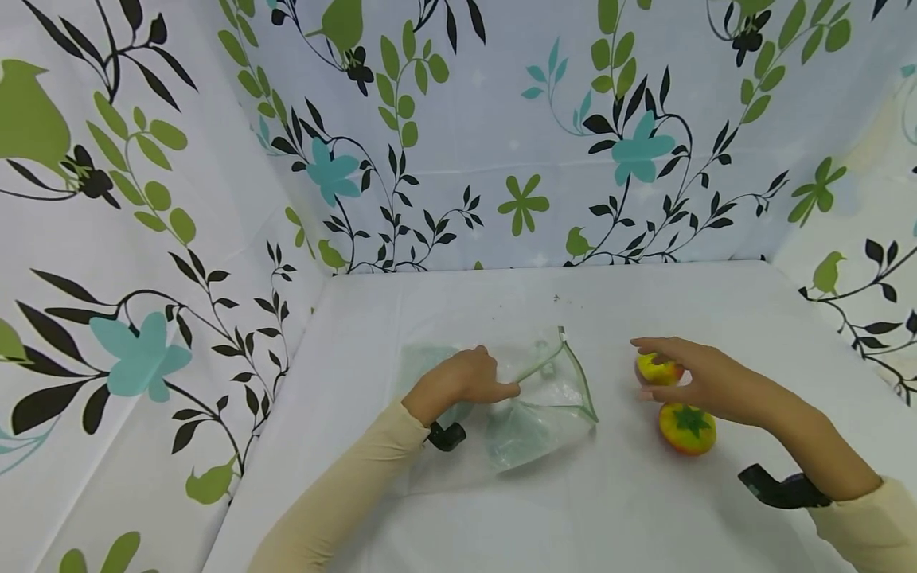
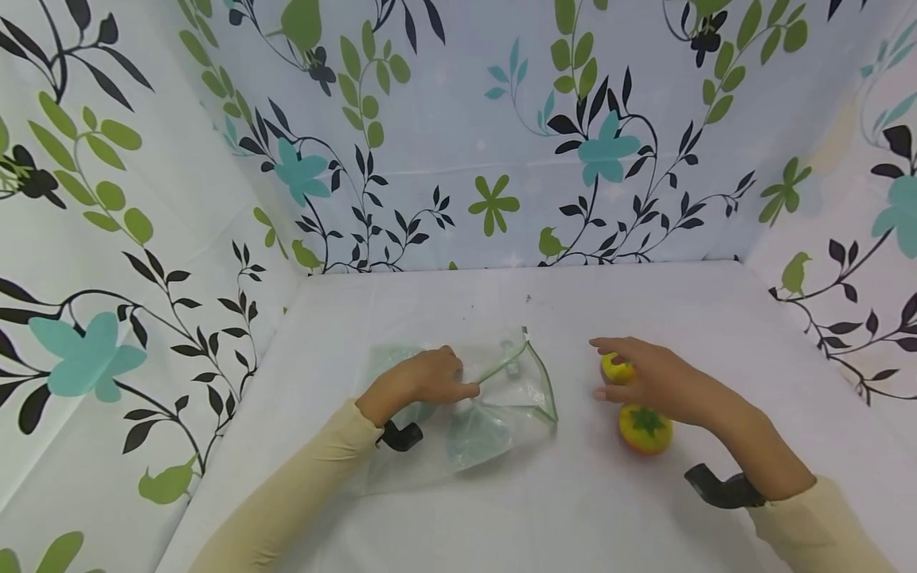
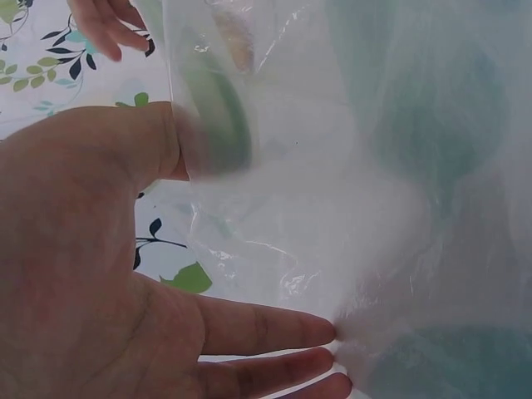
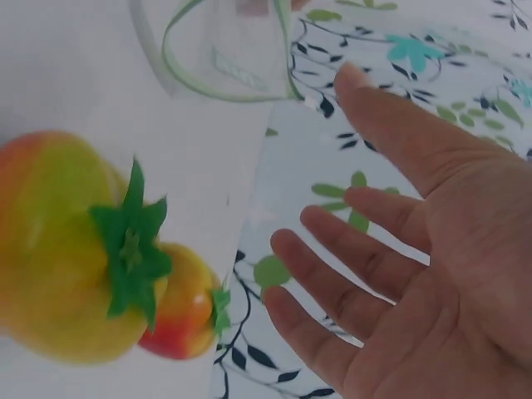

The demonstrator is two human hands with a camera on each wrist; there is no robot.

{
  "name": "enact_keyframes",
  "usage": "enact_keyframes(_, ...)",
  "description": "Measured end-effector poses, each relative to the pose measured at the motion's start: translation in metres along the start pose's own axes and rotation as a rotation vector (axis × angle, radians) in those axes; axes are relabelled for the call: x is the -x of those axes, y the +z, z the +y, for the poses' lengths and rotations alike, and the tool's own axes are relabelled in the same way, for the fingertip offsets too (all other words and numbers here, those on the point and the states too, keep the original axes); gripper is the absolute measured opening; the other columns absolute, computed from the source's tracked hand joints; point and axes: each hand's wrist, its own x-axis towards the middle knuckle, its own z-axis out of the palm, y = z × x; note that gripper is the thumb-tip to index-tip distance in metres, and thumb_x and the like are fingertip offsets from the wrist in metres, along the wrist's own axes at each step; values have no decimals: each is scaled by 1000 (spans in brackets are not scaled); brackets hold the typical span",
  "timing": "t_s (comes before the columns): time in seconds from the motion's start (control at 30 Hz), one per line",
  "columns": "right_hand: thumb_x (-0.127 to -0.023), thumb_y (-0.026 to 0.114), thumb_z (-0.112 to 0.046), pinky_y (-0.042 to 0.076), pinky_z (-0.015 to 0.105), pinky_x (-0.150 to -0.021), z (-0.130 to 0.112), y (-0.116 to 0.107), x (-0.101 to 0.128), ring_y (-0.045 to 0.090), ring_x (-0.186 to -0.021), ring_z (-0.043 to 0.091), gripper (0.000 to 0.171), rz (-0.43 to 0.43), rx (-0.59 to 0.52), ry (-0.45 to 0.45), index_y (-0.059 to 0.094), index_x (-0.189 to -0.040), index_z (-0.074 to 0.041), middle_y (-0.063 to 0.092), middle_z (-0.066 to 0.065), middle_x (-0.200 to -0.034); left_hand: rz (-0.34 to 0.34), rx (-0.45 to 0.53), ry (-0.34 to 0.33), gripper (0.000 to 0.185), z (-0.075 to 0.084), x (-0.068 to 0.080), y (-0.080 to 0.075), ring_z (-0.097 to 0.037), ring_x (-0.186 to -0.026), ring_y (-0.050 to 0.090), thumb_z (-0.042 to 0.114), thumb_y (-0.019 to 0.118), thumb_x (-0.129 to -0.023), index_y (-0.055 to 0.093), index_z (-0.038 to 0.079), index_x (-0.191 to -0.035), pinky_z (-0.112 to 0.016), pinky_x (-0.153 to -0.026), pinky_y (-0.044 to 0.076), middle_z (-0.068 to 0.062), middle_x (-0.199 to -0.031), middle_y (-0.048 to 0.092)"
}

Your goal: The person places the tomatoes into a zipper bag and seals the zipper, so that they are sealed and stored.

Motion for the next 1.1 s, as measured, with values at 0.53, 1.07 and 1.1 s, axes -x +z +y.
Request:
enact_keyframes(0.53, -87, 78, -39, 40, 72, -89, 47, 2, 49, 43, -126, 50, 81, -34, -97, 92, 39, -152, -10, 48, 24, -143, 7, -28, 25, 71, -1, -1, 2, -19, -87, 55, 61, 51, -90, 67, -1, -122, -36, -80, 48, -14, -124, 55)
enact_keyframes(1.07, -85, 80, -36, 41, 72, -88, 73, 28, 63, 42, -125, 53, 86, -117, -157, 158, 36, -151, -4, 47, 30, -140, 30, -54, 36, 68, 0, -2, 5, -19, -86, 54, 61, 50, -90, 68, 1, -116, -37, -79, 48, -11, -114, 55)
enact_keyframes(1.1, -85, 80, -36, 41, 72, -87, 74, 29, 63, 42, -125, 53, 86, -115, -154, 154, 36, -151, -4, 47, 30, -140, 30, -52, 33, 68, 0, -2, 5, -19, -85, 54, 61, 50, -90, 68, 1, -116, -37, -79, 48, -11, -114, 55)
